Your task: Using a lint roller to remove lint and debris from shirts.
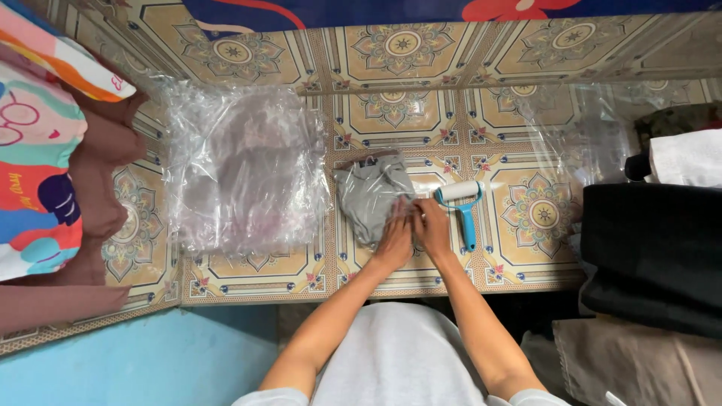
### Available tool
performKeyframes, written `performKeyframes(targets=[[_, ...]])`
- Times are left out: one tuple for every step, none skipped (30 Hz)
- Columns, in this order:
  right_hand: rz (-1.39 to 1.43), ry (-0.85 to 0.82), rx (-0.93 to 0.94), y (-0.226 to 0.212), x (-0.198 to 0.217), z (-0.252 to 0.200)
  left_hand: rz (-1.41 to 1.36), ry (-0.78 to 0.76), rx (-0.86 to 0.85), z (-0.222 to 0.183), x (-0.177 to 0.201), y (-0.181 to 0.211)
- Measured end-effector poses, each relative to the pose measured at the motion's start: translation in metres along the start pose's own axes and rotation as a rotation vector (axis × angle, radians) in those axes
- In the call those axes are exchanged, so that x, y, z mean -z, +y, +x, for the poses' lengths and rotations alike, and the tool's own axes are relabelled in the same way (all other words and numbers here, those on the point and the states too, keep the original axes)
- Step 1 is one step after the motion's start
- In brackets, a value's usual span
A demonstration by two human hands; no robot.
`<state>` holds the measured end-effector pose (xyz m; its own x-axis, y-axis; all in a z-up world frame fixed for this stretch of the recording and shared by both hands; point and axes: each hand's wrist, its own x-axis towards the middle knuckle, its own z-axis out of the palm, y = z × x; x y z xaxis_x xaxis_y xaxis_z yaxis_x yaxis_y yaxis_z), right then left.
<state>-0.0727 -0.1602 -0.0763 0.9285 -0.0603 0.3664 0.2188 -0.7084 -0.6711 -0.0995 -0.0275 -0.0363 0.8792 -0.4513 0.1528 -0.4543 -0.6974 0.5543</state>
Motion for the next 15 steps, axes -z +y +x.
performKeyframes(targets=[[-0.005, -0.001, -0.002, -0.001, -0.009, -0.005, -0.005, -0.001, -0.001, 0.005, -0.008, -0.007], [-0.016, 0.025, 0.043, -0.002, -0.017, -0.009, -0.006, 0.005, 0.036, 0.009, -0.016, -0.014], [-0.027, 0.058, 0.093, -0.001, -0.025, -0.008, -0.004, 0.016, 0.067, 0.02, -0.023, -0.022], [-0.033, 0.064, 0.096, -0.015, -0.009, -0.004, -0.006, 0.02, 0.059, 0.029, -0.026, -0.029], [-0.069, 0.067, 0.056, -0.031, 0.007, -0.005, -0.003, 0.03, 0.116, 0.033, -0.03, -0.036], [-0.105, 0.07, 0.017, -0.048, 0.022, -0.006, 0.0, 0.04, 0.174, 0.036, -0.034, -0.043], [-0.106, 0.072, 0.02, -0.047, 0.024, -0.006, -0.001, 0.043, 0.171, 0.039, -0.038, -0.049], [-0.109, -0.013, -0.1, -0.045, 0.027, -0.007, 0.061, 0.054, 0.153, 0.042, -0.042, -0.055], [-0.111, -0.106, -0.225, -0.045, 0.03, -0.012, 0.121, 0.061, 0.142, 0.04, -0.046, -0.06], [-0.112, -0.11, -0.226, -0.03, 0.024, -0.019, 0.118, 0.059, 0.146, 0.039, -0.056, -0.061], [-0.095, -0.194, -0.243, -0.014, 0.016, -0.023, 0.484, 0.085, 0.214, 0.043, -0.065, -0.065], [-0.078, -0.278, -0.259, 0.001, 0.009, -0.027, 0.85, 0.11, 0.28, 0.046, -0.074, -0.068], [-0.078, -0.274, -0.26, 0.007, 0.002, -0.032, 0.851, 0.112, 0.276, 0.052, -0.066, -0.069], [-0.063, -0.282, -0.232, 0.014, -0.006, -0.036, 0.536, 0.081, 0.294, 0.058, -0.058, -0.07], [-0.05, -0.295, -0.205, 0.02, -0.013, -0.042, 0.219, 0.048, 0.31, 0.062, -0.05, -0.07]])
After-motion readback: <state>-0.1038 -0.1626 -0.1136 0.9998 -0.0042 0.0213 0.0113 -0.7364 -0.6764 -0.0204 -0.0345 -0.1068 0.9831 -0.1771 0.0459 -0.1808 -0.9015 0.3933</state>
